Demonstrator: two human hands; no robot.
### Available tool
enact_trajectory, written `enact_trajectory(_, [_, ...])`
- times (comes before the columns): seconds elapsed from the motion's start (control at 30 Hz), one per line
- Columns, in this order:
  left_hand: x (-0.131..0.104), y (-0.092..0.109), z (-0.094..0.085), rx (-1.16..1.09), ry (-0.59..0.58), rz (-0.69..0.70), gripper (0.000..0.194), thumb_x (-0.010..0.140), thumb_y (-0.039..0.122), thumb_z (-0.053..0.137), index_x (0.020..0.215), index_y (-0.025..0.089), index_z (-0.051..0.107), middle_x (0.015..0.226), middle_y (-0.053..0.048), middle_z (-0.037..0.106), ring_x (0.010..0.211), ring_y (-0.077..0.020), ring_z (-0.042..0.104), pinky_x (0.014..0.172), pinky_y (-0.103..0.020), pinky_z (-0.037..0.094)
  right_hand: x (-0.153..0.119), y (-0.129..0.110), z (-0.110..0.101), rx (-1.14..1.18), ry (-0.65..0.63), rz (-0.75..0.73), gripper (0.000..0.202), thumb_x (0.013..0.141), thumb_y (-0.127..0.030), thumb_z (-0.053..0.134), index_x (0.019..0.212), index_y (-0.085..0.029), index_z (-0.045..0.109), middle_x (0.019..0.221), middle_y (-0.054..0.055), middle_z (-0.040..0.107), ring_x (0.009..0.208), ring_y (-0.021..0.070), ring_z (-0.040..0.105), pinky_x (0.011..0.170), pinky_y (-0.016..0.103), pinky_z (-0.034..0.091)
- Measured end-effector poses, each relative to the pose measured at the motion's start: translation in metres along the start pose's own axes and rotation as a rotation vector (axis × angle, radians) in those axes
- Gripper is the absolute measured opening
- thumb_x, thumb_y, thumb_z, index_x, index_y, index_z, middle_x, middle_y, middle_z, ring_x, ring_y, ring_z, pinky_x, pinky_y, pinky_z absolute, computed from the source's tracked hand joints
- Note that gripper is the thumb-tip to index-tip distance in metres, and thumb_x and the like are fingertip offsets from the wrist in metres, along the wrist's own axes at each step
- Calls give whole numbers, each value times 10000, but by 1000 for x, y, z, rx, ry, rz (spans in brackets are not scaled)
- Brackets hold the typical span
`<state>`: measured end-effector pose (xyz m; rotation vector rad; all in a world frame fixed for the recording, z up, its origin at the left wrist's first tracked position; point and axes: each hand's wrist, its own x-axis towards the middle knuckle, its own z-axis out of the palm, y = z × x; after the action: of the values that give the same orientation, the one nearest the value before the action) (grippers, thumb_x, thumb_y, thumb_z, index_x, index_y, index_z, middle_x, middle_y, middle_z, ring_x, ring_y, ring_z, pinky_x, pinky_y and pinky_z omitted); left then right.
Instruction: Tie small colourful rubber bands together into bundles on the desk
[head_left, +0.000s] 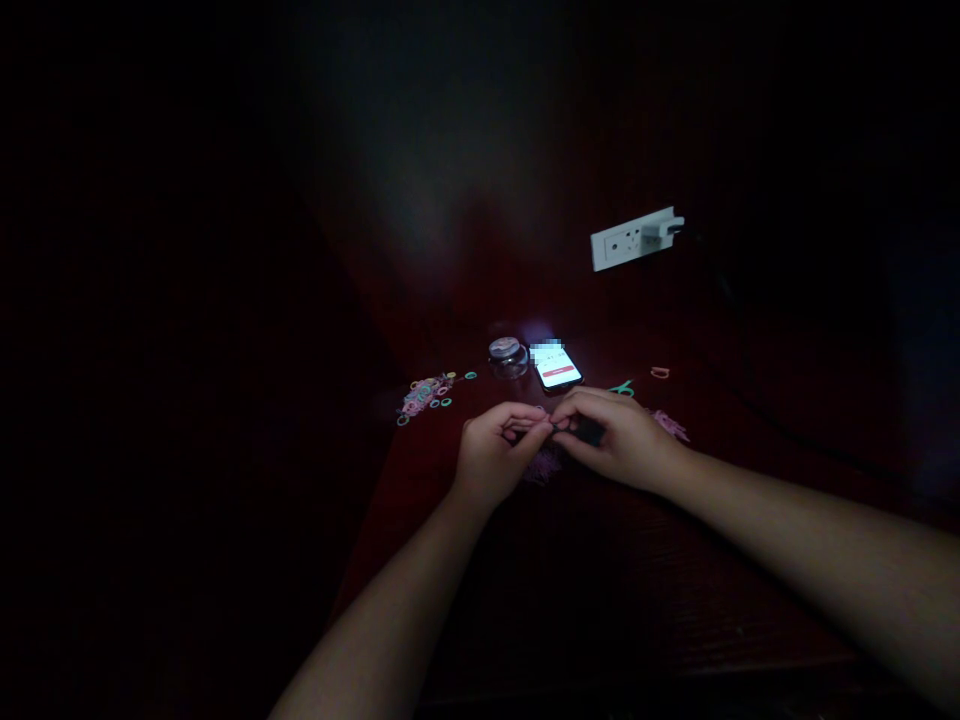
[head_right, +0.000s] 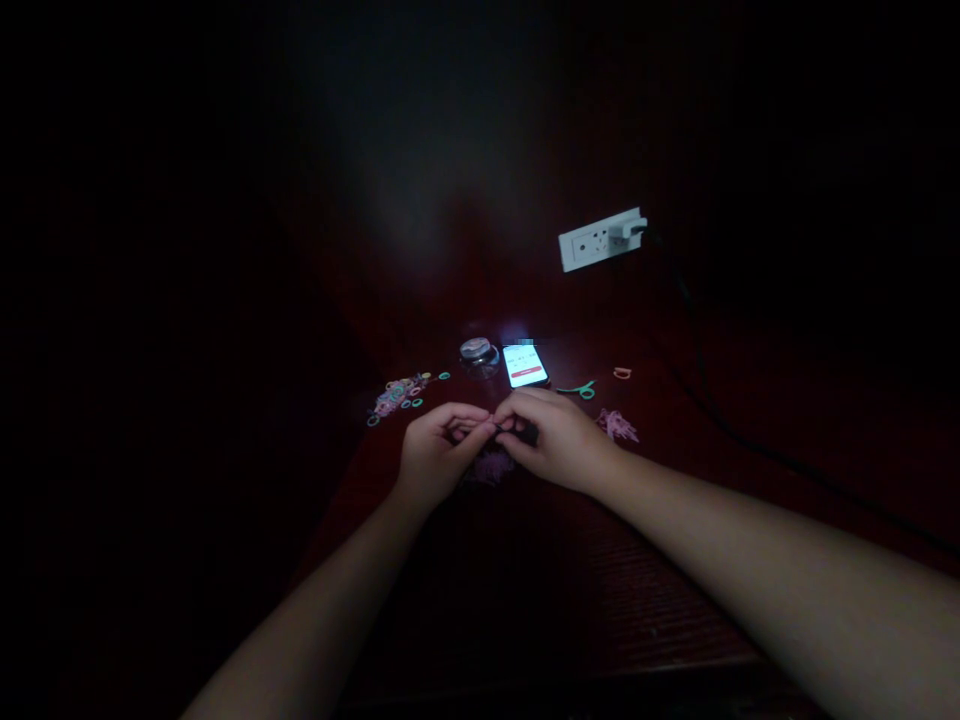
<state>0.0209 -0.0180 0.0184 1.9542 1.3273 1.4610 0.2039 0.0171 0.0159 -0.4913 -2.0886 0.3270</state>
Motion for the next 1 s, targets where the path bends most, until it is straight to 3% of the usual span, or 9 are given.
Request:
enact_trajectory(0.3, [0,-2,-3,80,-22,56,96,809,236,684,892,196,709,860,-29,749,729,-134,691,638,-238,545,3,4,-4,-64,-5,7,96,808,-131,579,846,-198,635,793,34,638,731,155,587,658,271,459])
enact_trajectory(0.5, [-1,2,-6,198,-144,138,155,827,256,663,974,218,698,911,-25,743,771,-147,687,671,-255,531,2,3,-4,-33,-24,-1,87,802,-137,588,845,-194,638,791,34,642,733,155,595,660,273,466])
enact_trajectory(1.0, [-2,1,-10,236,-113,197,75,851,247,629,869,210,692,813,-13,719,684,-124,646,603,-230,476,3,6,-8,-83,-48,14,65,822,-173,588,828,-198,648,768,28,627,728,153,581,668,281,457])
